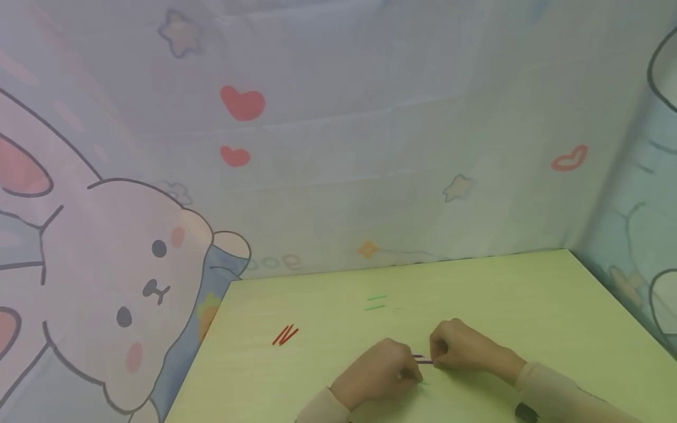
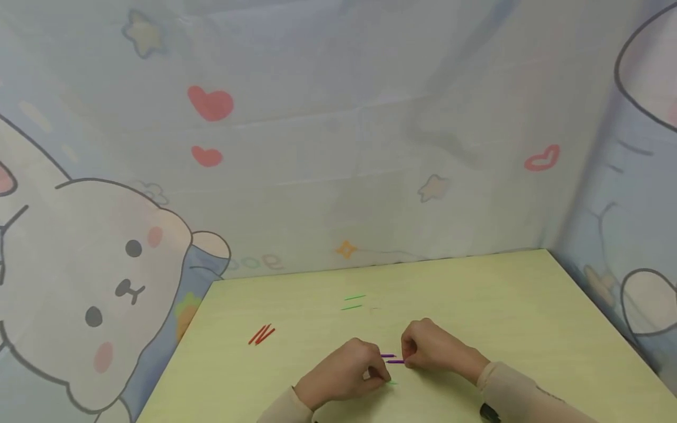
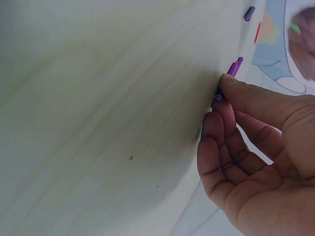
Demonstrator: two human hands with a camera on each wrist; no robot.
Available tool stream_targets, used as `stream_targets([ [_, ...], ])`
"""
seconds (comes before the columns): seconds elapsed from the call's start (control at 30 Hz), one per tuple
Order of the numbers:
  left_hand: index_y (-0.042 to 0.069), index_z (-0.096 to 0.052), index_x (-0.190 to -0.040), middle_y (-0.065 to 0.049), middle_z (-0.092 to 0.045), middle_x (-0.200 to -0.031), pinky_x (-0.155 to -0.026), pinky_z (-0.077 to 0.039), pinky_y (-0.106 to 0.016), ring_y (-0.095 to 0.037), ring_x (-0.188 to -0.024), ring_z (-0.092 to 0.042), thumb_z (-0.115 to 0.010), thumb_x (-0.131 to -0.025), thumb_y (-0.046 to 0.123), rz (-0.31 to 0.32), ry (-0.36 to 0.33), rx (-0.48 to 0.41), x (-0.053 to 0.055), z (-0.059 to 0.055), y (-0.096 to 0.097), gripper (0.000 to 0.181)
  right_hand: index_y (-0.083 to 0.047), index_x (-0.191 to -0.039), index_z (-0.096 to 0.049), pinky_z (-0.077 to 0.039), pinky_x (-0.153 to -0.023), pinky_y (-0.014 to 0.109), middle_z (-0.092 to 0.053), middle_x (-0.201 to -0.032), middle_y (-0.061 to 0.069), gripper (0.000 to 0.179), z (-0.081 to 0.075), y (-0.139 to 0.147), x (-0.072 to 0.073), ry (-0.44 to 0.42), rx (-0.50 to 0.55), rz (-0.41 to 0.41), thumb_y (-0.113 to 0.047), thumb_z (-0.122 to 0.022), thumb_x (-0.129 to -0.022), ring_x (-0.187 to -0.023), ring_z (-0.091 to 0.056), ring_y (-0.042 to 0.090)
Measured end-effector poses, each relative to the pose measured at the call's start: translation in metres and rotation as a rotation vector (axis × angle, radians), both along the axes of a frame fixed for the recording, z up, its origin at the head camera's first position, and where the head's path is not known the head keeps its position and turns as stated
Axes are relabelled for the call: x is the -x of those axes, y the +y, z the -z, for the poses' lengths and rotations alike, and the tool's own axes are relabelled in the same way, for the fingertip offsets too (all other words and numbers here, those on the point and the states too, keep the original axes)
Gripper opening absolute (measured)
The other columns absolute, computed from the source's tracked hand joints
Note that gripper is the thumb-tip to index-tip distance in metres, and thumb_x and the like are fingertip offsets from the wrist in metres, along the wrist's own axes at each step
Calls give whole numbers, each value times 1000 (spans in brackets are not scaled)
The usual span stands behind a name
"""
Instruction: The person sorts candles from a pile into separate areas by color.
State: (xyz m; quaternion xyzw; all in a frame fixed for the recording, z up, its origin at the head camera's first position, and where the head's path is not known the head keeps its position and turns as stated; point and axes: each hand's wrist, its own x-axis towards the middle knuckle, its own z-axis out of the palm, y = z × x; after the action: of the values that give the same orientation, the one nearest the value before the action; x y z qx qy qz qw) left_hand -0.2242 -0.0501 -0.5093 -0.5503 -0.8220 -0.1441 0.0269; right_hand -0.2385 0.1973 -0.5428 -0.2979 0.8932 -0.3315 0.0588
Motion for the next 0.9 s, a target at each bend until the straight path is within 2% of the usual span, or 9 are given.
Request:
stream_targets([
  [0.07,19,-84,-93,14,-75,-88,-75,-44,-1,13,-79,-60,-82,-86,9,-49,-19,-15,6,-10,-5,12,-21,-73,-70,-51,-61,23,-64,-71,-15,21,0,0,1,3,-1,2,-6,-83,-80,-66,-56,1],
  [0.23,20,-84,-95,14,-76,-90,-76,-47,-6,7,-81,-63,-80,-87,8,-105,41,-47,27,-34,-15,14,-21,-73,-70,-51,-59,23,-63,-70,-16,21,1,0,1,2,3,12,-6,-83,-78,-65,-56,1],
  [0.3,19,-84,-96,13,-76,-92,-77,-49,-8,5,-82,-65,-79,-89,9,-135,36,-72,38,-43,-19,13,-21,-73,-70,-51,-59,23,-62,-70,-16,21,2,0,1,1,3,17,-6,-83,-78,-64,-56,1],
  [0.43,18,-83,-99,11,-76,-95,-77,-52,-11,3,-84,-67,-78,-93,12,-231,-26,-109,64,-54,-25,10,-21,-73,-70,-50,-58,23,-62,-70,-15,20,3,0,0,4,5,23,-7,-84,-79,-64,-55,2],
  [0.53,19,-83,-100,11,-75,-95,-77,-53,-14,3,-83,-65,-78,-94,15,-294,-52,-119,85,-56,-28,9,-21,-73,-71,-50,-58,23,-62,-70,-14,20,3,0,-1,4,7,27,-7,-84,-79,-64,-54,2],
  [0.67,19,-82,-101,10,-75,-95,-76,-54,-18,0,-82,-65,-78,-94,15,-352,-76,-133,108,-53,-30,9,-21,-73,-71,-50,-60,23,-63,-71,-15,21,2,1,-1,2,9,32,-6,-85,-79,-66,-55,2],
  [0.9,9,-82,-101,3,-78,-97,-78,-57,-22,-8,-86,-70,-77,-94,10,-416,-133,-156,137,-36,-33,9,-23,-73,-70,-50,-61,22,-62,-71,-16,21,2,1,0,8,8,31,-8,-84,-79,-67,-55,1],
])
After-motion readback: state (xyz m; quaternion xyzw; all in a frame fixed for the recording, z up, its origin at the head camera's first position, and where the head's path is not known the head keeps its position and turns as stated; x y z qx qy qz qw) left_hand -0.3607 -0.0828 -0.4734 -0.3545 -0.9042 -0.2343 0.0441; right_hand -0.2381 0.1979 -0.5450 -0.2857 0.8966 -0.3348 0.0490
